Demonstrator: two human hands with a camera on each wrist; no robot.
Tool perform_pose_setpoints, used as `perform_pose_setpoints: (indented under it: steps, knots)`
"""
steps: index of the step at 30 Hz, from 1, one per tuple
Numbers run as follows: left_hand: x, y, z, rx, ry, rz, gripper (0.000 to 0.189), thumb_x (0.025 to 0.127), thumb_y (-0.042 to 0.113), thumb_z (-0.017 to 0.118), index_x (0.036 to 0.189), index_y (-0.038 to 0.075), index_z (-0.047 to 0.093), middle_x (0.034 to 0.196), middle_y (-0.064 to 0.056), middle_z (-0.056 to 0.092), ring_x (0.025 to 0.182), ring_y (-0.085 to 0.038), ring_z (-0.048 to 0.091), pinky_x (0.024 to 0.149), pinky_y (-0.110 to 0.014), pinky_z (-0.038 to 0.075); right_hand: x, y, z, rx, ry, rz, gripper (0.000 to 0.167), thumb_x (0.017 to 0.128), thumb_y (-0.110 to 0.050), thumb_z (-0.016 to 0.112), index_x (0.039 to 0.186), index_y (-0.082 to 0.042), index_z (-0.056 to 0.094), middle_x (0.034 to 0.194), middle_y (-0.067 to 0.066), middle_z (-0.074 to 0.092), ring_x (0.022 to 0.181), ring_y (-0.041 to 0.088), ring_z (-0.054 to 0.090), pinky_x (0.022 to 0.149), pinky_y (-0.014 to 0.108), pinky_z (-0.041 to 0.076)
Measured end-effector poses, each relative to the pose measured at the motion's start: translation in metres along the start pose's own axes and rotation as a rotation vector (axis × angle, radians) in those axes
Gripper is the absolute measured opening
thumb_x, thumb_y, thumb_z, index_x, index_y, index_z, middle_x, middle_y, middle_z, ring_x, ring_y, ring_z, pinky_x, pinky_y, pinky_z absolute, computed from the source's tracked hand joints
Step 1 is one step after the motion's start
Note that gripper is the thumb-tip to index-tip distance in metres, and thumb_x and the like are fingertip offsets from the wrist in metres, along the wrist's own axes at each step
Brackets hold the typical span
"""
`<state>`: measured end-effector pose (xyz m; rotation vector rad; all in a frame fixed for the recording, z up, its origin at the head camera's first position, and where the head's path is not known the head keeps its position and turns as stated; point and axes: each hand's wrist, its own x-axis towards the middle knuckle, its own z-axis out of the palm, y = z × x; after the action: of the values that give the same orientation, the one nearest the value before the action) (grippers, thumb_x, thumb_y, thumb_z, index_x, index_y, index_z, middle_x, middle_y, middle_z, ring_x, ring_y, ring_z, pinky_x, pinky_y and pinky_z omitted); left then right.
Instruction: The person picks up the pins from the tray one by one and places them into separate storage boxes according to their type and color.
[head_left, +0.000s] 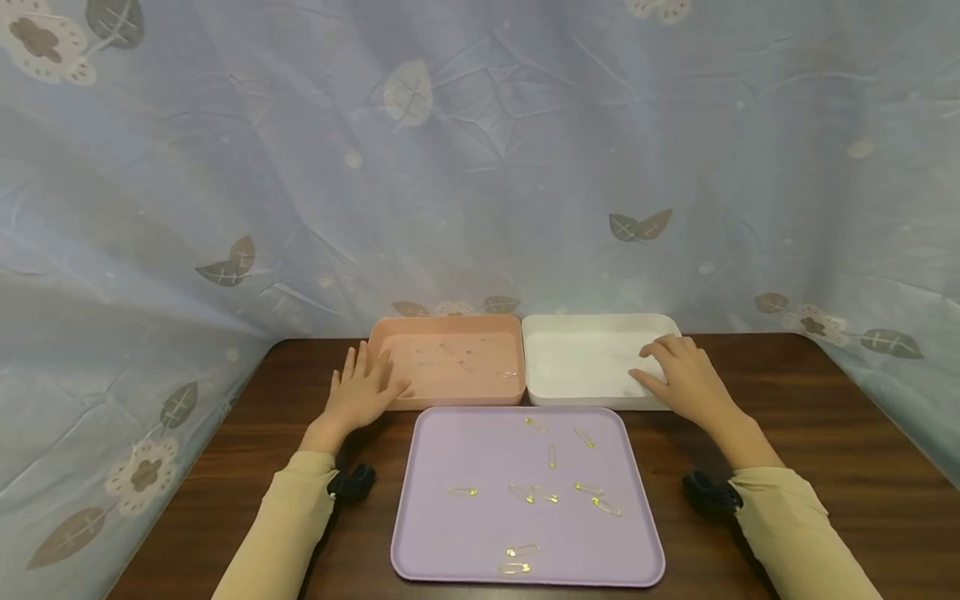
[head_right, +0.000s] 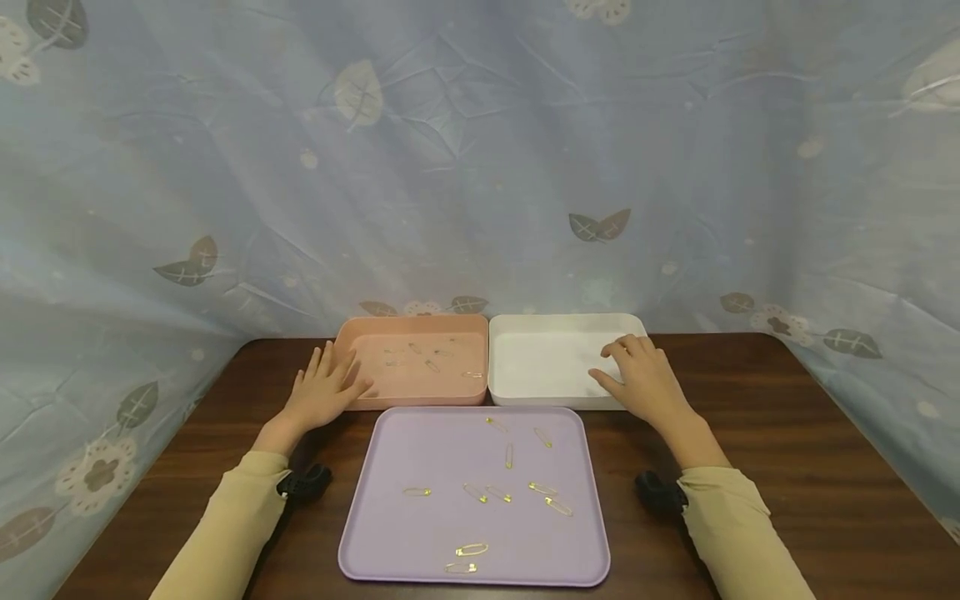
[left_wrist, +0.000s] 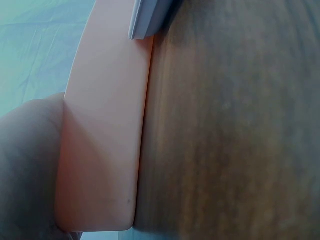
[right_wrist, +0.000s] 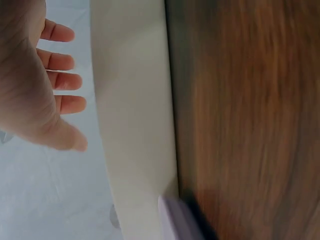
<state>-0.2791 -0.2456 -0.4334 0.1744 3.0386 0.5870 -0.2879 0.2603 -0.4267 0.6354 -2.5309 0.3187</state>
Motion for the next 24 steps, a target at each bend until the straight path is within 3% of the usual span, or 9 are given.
perform_pose_setpoints:
  steps: [10,18,24]
  knots:
    - [0.002,-0.002,0.001,0.000,0.014,0.012,0.080,0.097,0.061,0.038,0.157,0.015,0.012,0.161,-0.026,-0.008,0.148,-0.048,-0.010,0.110,-0.074,0.001,-0.006,0.020,0.001,0.092,-0.238,0.173,0.073,0.094,-0.050,0.057,0.143,0.000,0.040,0.150,0.028,0.030,0.139,0.050,0.025,0.101,0.074,0.026]
    - [0.001,-0.002,0.001,0.012,0.022,0.008,0.079,0.098,0.059,0.039,0.157,0.014,0.013,0.161,-0.026,-0.008,0.148,-0.047,-0.011,0.111,-0.074,0.003,-0.009,0.026,0.000,0.154,-0.376,0.254,0.086,0.096,-0.053,0.050,0.152,0.004,0.019,0.158,0.034,0.008,0.147,0.051,0.004,0.109,0.073,0.013]
    - [0.001,-0.002,0.001,0.010,0.022,0.010,0.080,0.097,0.060,0.039,0.157,0.014,0.013,0.161,-0.026,-0.008,0.148,-0.047,-0.011,0.111,-0.074,0.002,-0.010,0.026,-0.003,0.147,-0.438,0.299,0.091,0.096,-0.058,0.046,0.153,0.005,0.013,0.157,0.037,0.000,0.146,0.053,-0.002,0.111,0.071,0.009]
